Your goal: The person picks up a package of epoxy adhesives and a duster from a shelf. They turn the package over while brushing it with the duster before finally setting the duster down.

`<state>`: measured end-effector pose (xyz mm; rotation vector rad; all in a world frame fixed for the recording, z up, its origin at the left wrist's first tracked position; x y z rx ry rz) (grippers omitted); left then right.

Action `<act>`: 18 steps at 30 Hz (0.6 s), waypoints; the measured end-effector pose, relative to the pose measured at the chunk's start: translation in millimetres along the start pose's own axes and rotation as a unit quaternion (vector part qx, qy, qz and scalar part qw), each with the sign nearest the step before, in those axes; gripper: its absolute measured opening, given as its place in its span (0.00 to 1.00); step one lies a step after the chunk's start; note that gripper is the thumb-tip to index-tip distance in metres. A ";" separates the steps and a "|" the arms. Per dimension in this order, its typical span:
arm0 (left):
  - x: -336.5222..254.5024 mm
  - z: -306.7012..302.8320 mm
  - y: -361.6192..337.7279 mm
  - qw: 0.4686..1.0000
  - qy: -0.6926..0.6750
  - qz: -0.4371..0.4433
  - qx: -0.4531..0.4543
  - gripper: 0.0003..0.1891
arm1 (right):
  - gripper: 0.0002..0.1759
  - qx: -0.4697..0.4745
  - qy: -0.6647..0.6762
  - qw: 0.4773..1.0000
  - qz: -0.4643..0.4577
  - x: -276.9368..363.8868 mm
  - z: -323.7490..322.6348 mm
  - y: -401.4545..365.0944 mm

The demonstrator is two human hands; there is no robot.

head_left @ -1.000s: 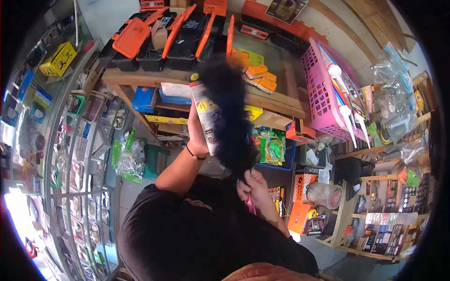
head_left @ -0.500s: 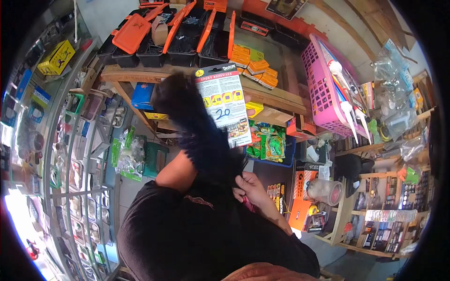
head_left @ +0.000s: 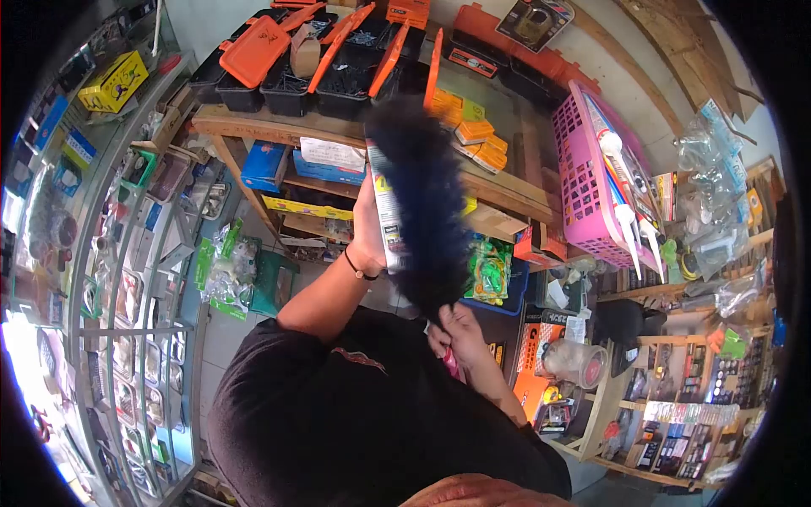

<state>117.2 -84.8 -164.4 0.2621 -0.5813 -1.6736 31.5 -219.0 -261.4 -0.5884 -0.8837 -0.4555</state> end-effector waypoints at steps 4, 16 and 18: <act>2.7 1.5 7.1 0.994 0.105 -0.036 -0.006 0.36 | 0.15 -0.002 -0.033 0.999 0.008 3.4 2.3 0.9; -5.7 -9.9 4.2 0.999 0.032 0.003 0.002 0.33 | 0.15 -0.063 -0.023 0.998 -0.023 8.0 -7.8 -2.9; 0.7 -16.2 0.0 0.983 0.181 -0.022 -0.023 0.34 | 0.16 -0.019 -0.057 0.998 0.006 -6.7 0.1 -3.4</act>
Point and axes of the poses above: each hand's wrist, its own y-axis towards the middle knuckle, its own z-axis out of the palm, x = y × z, the point moved 10 cm from there along y, towards the middle knuckle, and after that the axes turned 10 degrees about x, right-handed, at the moved point
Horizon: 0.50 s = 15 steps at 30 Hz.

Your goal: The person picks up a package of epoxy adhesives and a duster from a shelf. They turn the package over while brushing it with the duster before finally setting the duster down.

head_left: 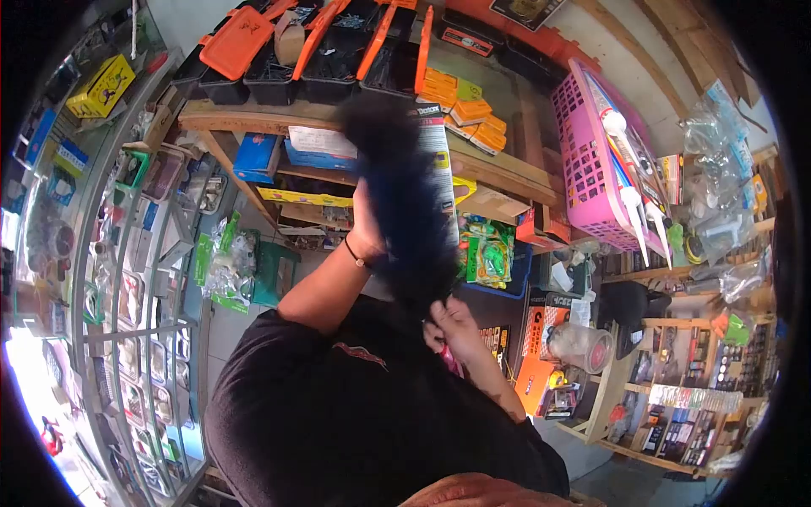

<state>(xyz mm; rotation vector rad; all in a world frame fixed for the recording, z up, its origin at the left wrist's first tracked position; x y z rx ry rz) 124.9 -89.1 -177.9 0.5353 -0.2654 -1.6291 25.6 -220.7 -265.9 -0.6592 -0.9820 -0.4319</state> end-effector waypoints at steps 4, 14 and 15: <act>3.1 6.1 4.2 0.995 -0.099 -0.005 0.018 0.35 | 0.17 -0.035 0.029 0.999 -0.018 9.8 -8.9 -1.4; 6.3 8.7 0.9 0.994 -0.106 0.013 -0.005 0.32 | 0.16 -0.085 0.070 0.993 -0.029 11.5 -17.1 -14.0; 9.6 14.9 4.1 0.972 -0.232 0.013 0.044 0.35 | 0.17 -0.073 0.059 0.996 0.001 5.1 -14.0 -13.8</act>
Point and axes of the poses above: each hand's wrist, its own y-axis towards the middle knuckle, its own z-axis out of the palm, x = y × z, the point moved 10 cm from there along y, towards the middle knuckle, and after that the axes turned 10 degrees about x, right-handed, at the moved point
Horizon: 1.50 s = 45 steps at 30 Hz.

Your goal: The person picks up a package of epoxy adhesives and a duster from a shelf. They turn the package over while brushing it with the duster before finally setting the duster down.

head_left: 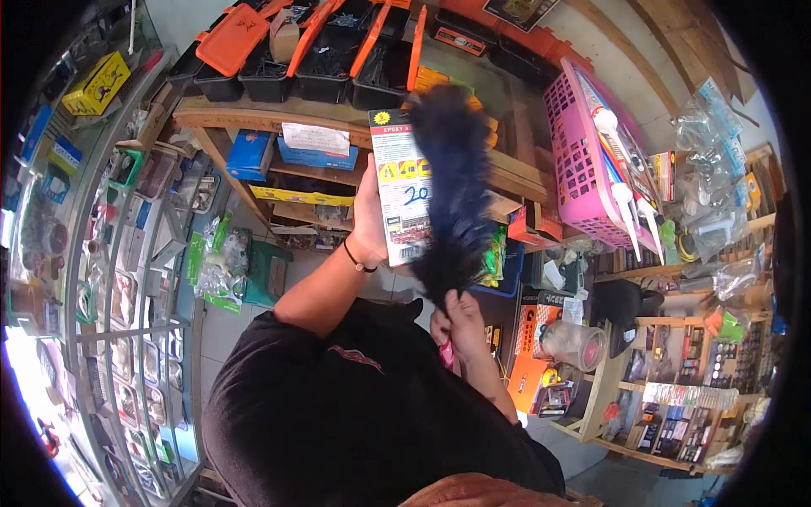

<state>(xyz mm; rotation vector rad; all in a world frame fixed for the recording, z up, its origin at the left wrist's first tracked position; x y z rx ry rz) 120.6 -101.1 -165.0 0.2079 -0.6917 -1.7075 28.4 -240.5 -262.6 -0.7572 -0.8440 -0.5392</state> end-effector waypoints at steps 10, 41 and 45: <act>4.8 -9.0 3.3 0.989 0.126 -0.007 -0.083 0.37 | 0.14 -0.029 -0.014 0.999 -0.001 1.2 -12.0 1.0; -9.8 -18.0 -29.1 0.976 0.194 -0.024 -0.099 0.48 | 0.07 -0.173 -0.219 0.944 -0.176 155.4 -126.4 32.1; -24.8 -26.8 -71.4 0.965 0.225 -0.017 -0.131 0.48 | 0.17 -0.226 -0.424 0.861 -0.167 200.4 -114.4 47.0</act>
Point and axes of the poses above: each hand's wrist, its own y-axis towards the middle knuckle, its own z-axis out of the palm, x = y × z, the point moved 10 cm from there along y, towards the middle knuckle, and after that the axes turned 10 degrees about x, right-handed, at the moved point
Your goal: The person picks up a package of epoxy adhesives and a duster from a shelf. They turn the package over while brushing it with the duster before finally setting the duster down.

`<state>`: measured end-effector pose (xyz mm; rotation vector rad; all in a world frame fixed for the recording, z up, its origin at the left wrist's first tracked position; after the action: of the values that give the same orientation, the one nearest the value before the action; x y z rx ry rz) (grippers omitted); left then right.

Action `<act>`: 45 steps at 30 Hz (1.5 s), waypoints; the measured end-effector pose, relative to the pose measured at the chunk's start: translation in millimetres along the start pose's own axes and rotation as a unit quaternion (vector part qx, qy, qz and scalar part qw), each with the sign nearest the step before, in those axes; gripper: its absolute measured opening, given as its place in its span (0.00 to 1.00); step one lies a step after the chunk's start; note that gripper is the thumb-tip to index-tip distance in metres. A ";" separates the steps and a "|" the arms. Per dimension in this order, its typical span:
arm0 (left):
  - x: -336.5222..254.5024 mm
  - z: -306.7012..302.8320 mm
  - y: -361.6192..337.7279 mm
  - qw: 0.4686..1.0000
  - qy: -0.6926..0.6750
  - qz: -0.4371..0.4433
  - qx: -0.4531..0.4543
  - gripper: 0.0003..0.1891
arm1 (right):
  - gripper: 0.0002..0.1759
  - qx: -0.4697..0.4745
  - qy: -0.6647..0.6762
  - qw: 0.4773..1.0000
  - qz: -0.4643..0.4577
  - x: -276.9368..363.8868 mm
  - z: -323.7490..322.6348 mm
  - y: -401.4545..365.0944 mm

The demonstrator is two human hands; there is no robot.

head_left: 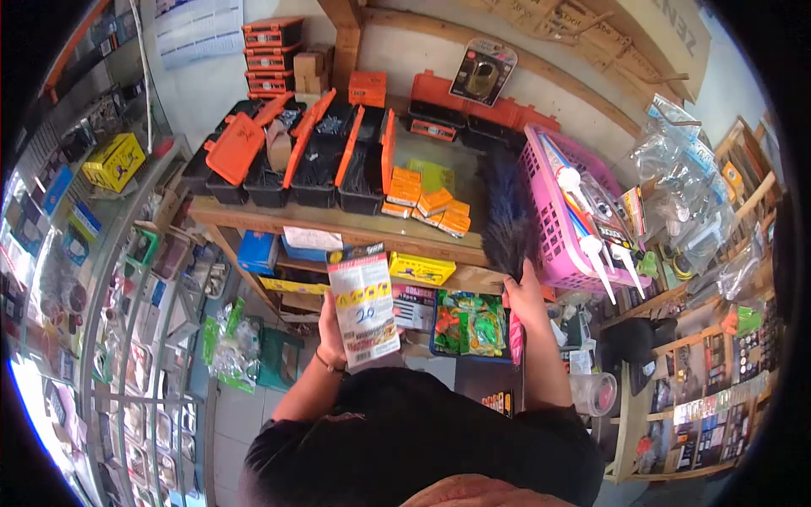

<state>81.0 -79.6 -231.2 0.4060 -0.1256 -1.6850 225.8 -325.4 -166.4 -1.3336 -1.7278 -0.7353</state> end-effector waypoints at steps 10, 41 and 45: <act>-33.3 -26.2 -77.9 0.994 0.096 0.039 -0.041 0.47 | 0.24 -0.051 -0.372 0.924 -0.079 23.0 -20.4 79.7; -11.2 -99.9 -120.9 0.992 -0.017 -0.062 -0.113 0.41 | 0.12 -0.006 -0.639 0.760 0.118 39.4 -6.6 89.4; -14.9 -101.8 -127.1 0.988 0.056 -0.070 -0.129 0.31 | 0.15 -0.069 -0.587 0.803 0.075 51.8 -15.8 76.0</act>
<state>-2.3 -29.6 -362.6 0.3196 0.2063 -1.7855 297.3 -292.8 -116.0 -2.2524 -2.4326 0.1986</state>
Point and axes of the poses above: each hand's wrist, its own y-axis towards the middle knuckle, its own z-axis out of the palm, x = y × z, the point moved 10 cm from there along y, towards the middle knuckle, and after that the axes turned 10 degrees about x, right-handed, at the moved point
